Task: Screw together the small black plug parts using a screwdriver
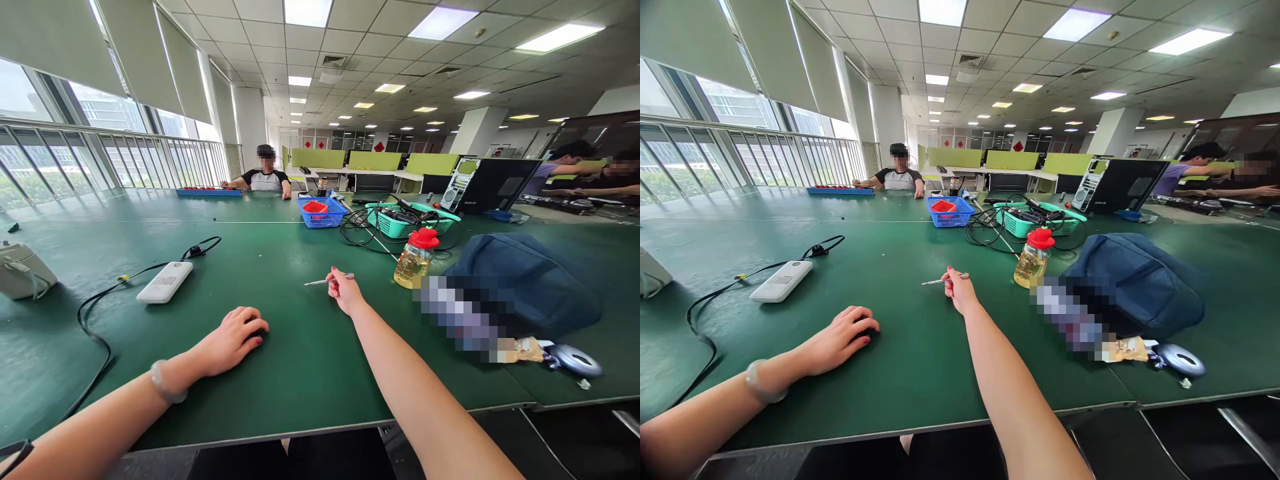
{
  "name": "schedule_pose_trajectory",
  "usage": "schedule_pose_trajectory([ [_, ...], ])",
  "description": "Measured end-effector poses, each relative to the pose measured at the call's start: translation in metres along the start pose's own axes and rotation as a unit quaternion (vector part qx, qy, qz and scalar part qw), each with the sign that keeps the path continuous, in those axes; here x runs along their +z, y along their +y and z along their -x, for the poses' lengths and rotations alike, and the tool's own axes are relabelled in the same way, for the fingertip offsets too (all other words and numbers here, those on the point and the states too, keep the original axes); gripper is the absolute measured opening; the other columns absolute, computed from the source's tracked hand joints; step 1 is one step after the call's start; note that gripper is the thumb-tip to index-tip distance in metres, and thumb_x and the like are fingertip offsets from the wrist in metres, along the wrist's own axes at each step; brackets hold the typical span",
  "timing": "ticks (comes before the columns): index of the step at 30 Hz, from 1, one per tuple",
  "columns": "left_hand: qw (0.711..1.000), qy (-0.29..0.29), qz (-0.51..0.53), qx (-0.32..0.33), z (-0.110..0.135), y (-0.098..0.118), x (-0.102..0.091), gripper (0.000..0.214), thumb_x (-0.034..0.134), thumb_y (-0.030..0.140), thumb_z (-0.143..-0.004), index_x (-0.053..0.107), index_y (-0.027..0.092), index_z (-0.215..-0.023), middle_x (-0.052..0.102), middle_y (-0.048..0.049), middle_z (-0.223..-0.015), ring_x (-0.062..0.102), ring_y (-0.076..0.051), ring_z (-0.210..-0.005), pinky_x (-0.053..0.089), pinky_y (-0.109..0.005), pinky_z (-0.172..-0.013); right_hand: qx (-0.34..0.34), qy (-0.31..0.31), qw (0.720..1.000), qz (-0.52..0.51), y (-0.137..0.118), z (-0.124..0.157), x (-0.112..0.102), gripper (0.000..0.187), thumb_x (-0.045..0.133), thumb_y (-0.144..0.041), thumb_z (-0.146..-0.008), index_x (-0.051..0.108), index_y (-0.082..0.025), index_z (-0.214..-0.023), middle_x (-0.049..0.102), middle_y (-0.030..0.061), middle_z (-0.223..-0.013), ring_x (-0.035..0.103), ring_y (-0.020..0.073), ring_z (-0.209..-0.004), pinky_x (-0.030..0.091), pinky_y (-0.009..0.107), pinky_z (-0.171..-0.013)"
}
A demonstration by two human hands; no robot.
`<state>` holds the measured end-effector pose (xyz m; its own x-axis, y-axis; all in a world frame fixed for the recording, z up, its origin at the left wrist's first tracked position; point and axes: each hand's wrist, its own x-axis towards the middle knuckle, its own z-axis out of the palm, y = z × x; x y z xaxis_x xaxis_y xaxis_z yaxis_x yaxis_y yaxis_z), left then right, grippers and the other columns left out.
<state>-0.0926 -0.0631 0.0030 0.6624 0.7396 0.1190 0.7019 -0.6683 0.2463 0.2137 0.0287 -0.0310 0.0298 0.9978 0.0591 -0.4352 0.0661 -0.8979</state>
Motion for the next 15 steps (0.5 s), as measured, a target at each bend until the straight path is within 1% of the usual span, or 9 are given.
schedule_pose_trajectory([
  [3, 0.999, 0.013, -0.017, -0.047, 0.032, -0.042, -0.013, 0.031, 0.038, 0.038, -0.094, 0.064, 0.029, -0.109, 0.057, -0.0049, -0.117, 0.050, -0.022, -0.112, 0.038, -0.037, -0.103, -0.001, 0.001, 1.000, 0.005, 0.000, 0.000, 0.000, 0.042, 0.075, -0.054, -0.068, 0.057, -0.018, -0.058, 0.041, -0.0061, -0.044, 0.031, 0.0045, -0.036, 0.025, 0.022, -0.036],
  [6, 0.993, 0.033, -0.042, -0.108, 0.056, -0.084, -0.032, 0.032, 0.042, 0.042, -0.089, 0.066, 0.028, -0.105, 0.064, -0.0046, -0.112, 0.055, -0.023, -0.110, 0.038, -0.037, -0.103, -0.001, 0.004, 1.000, 0.006, 0.000, 0.001, 0.001, 0.041, 0.075, -0.054, -0.068, 0.057, -0.019, -0.058, 0.042, -0.0057, -0.044, 0.031, 0.0050, -0.036, 0.025, 0.023, -0.036],
  [7, 0.989, 0.046, -0.053, -0.131, 0.062, -0.094, -0.040, 0.032, 0.043, 0.043, -0.087, 0.066, 0.027, -0.101, 0.066, -0.0047, -0.109, 0.056, -0.024, -0.110, 0.038, -0.036, -0.103, -0.001, 0.004, 1.000, 0.007, -0.001, 0.001, 0.001, 0.041, 0.076, -0.054, -0.068, 0.058, -0.019, -0.058, 0.042, -0.0056, -0.044, 0.031, 0.0050, -0.037, 0.025, 0.023, -0.036],
  [8, 0.982, 0.073, -0.064, -0.163, 0.068, -0.102, -0.048, 0.033, 0.043, 0.043, -0.086, 0.066, 0.025, -0.101, 0.067, -0.0050, -0.109, 0.055, -0.024, -0.111, 0.038, -0.036, -0.103, 0.000, 0.005, 1.000, 0.008, -0.001, 0.001, 0.001, 0.041, 0.076, -0.054, -0.068, 0.058, -0.018, -0.058, 0.042, -0.0056, -0.044, 0.031, 0.0050, -0.037, 0.025, 0.023, -0.036],
  [10, 0.959, 0.136, -0.076, -0.237, 0.076, -0.109, -0.063, 0.038, 0.037, 0.041, -0.088, 0.062, 0.021, -0.108, 0.065, -0.0063, -0.115, 0.053, -0.024, -0.114, 0.038, -0.035, -0.102, 0.001, 0.006, 1.000, 0.010, -0.001, 0.001, 0.001, 0.041, 0.076, -0.054, -0.067, 0.059, -0.018, -0.058, 0.042, -0.0055, -0.045, 0.031, 0.0049, -0.037, 0.026, 0.023, -0.036],
  [12, 0.927, 0.189, -0.076, -0.314, 0.082, -0.107, -0.077, 0.043, 0.030, 0.040, -0.090, 0.059, 0.019, -0.114, 0.062, -0.0073, -0.120, 0.053, -0.022, -0.113, 0.041, -0.033, -0.099, 0.003, 0.007, 1.000, 0.012, -0.002, 0.001, 0.001, 0.042, 0.077, -0.055, -0.066, 0.059, -0.018, -0.058, 0.042, -0.0054, -0.045, 0.032, 0.0048, -0.037, 0.026, 0.023, -0.036],
  [13, 0.911, 0.203, -0.073, -0.350, 0.084, -0.104, -0.082, 0.045, 0.028, 0.041, -0.091, 0.059, 0.018, -0.115, 0.061, -0.0078, -0.120, 0.054, -0.021, -0.110, 0.042, -0.031, -0.095, 0.004, 0.007, 1.000, 0.013, -0.002, 0.002, 0.001, 0.042, 0.078, -0.055, -0.065, 0.060, -0.018, -0.058, 0.043, -0.0053, -0.045, 0.032, 0.0046, -0.037, 0.026, 0.023, -0.036],
  [15, 0.888, 0.196, -0.059, -0.411, 0.086, -0.097, -0.089, 0.048, 0.027, 0.044, -0.091, 0.059, 0.019, -0.118, 0.061, -0.0065, -0.118, 0.057, -0.019, -0.101, 0.045, -0.026, -0.085, 0.005, 0.008, 1.000, 0.013, -0.003, 0.002, 0.002, 0.043, 0.078, -0.056, -0.064, 0.061, -0.017, -0.058, 0.043, -0.0053, -0.045, 0.032, 0.0045, -0.038, 0.026, 0.022, -0.036],
])
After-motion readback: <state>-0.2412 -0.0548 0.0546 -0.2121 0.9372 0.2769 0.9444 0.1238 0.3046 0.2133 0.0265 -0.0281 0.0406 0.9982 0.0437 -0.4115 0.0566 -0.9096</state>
